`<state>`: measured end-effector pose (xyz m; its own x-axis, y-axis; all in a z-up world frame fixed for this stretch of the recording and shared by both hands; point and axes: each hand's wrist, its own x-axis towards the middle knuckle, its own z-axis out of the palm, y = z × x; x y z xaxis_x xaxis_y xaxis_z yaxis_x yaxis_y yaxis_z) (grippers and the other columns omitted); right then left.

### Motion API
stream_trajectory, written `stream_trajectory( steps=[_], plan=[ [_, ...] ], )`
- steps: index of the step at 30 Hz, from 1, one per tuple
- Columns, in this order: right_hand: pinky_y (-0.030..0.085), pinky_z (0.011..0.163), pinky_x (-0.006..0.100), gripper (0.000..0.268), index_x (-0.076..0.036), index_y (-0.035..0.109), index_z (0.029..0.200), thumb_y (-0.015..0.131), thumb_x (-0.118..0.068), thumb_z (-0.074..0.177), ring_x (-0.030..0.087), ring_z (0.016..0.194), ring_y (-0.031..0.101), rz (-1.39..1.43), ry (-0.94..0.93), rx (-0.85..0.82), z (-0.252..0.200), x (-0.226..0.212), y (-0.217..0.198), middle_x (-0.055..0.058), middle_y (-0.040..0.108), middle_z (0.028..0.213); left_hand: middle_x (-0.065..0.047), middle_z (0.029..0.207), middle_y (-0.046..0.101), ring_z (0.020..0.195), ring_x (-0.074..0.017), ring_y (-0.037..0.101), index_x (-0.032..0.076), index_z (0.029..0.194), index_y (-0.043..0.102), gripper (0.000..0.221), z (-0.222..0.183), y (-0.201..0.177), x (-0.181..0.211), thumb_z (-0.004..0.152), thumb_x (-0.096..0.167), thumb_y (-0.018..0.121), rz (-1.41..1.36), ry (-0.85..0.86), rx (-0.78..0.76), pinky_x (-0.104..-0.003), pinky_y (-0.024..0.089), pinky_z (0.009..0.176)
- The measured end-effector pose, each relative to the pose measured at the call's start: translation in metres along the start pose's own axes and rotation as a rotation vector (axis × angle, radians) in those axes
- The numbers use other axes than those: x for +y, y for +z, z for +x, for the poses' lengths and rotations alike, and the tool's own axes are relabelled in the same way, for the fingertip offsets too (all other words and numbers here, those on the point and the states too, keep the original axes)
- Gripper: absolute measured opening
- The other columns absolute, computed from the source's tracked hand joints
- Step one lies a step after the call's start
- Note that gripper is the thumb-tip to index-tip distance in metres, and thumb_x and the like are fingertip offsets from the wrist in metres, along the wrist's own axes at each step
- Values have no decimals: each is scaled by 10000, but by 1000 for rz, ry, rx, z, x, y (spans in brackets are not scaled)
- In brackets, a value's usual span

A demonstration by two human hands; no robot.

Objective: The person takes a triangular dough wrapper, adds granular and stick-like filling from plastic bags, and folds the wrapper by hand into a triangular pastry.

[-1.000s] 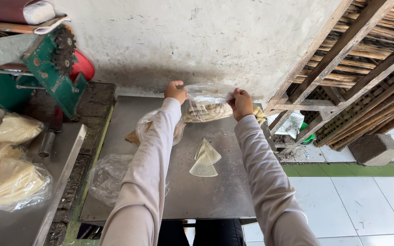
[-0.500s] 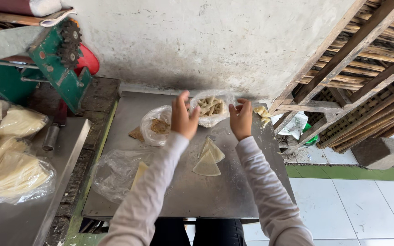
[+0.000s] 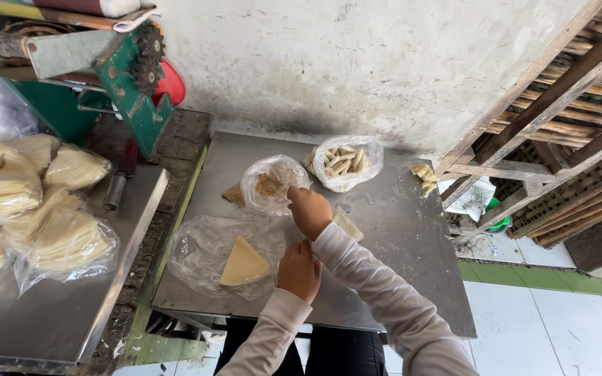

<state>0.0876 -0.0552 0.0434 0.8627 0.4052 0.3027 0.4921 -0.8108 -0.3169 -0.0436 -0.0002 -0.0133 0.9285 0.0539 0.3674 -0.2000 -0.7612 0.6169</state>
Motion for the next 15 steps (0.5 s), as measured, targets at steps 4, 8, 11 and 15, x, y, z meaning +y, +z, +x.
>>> stream_trajectory(
  steps=[4, 8, 11, 15],
  plan=[
    [567, 732, 454, 91, -71, 614, 957, 617, -40, 872, 344, 884, 709, -163, -121, 147, -3, 11, 14, 124, 707, 927, -118, 1046, 662, 1012, -327, 637, 26, 1252, 559, 430, 2, 16, -6, 854, 142, 674, 55, -34, -52, -479, 499, 801],
    [560, 733, 446, 71, -36, 686, 904, 623, -70, 900, 354, 841, 704, -78, -65, 92, 5, 14, 10, 139, 715, 904, -103, 1012, 673, 946, -309, 653, 20, 1276, 540, 407, 1, 23, -3, 908, 155, 645, 56, -23, -13, -473, 484, 756],
    [567, 734, 396, 128, -16, 767, 920, 675, -95, 879, 325, 790, 723, 183, -23, 100, 9, 18, 10, 140, 754, 870, -93, 1007, 687, 931, -305, 666, 46, 1268, 547, 342, 4, 21, 1, 943, 122, 623, 19, -37, 6, -467, 485, 759],
    [591, 644, 311, 194, 9, 761, 1002, 682, -109, 868, 195, 649, 737, 605, 264, -30, 14, 31, 17, 108, 776, 793, -78, 970, 699, 905, -295, 678, 81, 1294, 552, 409, 4, 11, 6, 895, 61, 642, -111, -20, 53, -463, 494, 762]
  ],
)
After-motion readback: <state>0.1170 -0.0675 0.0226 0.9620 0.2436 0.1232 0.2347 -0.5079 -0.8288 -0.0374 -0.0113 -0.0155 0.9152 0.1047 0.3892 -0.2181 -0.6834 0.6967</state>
